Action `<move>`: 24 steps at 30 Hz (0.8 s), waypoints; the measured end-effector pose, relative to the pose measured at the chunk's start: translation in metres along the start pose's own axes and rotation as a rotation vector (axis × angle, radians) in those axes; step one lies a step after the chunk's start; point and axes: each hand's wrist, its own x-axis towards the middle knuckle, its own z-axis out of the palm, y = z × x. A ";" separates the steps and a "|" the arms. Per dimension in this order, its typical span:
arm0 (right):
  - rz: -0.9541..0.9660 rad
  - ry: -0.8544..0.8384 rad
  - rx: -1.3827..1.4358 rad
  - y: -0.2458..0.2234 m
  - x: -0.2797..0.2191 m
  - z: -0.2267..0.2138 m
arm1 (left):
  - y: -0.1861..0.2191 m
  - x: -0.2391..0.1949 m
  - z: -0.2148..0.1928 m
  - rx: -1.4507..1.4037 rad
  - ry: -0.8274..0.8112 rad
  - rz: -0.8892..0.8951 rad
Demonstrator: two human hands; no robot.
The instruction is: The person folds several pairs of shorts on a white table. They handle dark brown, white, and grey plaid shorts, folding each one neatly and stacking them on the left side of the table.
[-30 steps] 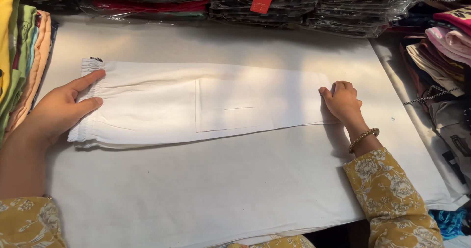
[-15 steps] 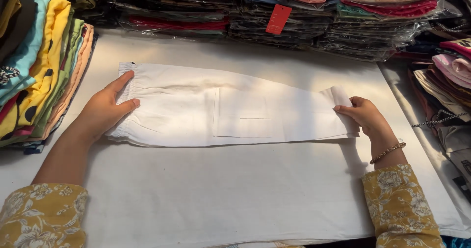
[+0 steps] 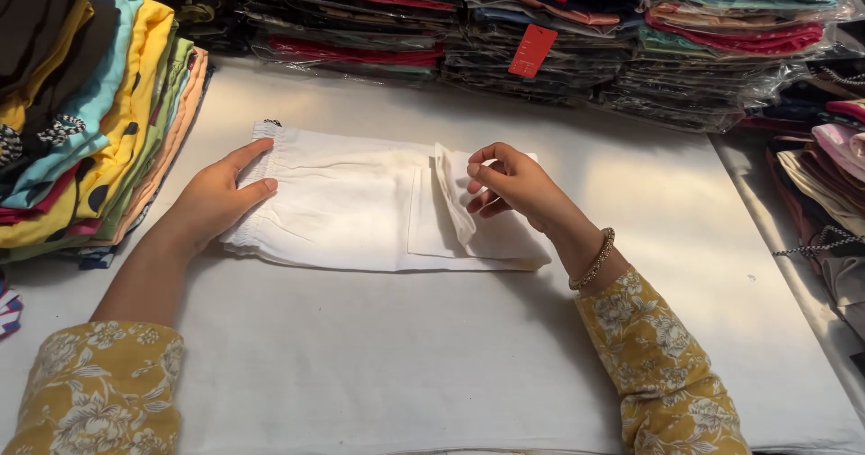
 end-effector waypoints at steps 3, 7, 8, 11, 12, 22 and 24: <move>0.024 0.012 -0.051 -0.009 0.000 0.002 | 0.002 -0.001 -0.002 0.000 0.001 0.017; 0.024 0.226 -0.321 0.026 0.004 -0.049 | 0.006 -0.002 0.000 0.002 -0.019 0.000; 0.023 0.223 -0.329 0.036 0.005 -0.053 | 0.004 -0.001 0.000 -0.005 -0.016 -0.001; 0.203 0.250 -0.460 0.058 0.002 -0.058 | 0.001 0.000 0.001 -0.014 -0.022 0.009; 0.192 0.269 -0.566 0.059 -0.002 -0.052 | -0.001 0.002 0.001 0.001 -0.017 0.019; -0.403 0.223 -1.260 0.082 -0.022 0.005 | -0.001 -0.001 0.005 0.186 0.046 0.037; -0.255 0.234 -1.271 0.098 -0.017 -0.018 | 0.004 -0.004 0.003 0.200 0.046 0.009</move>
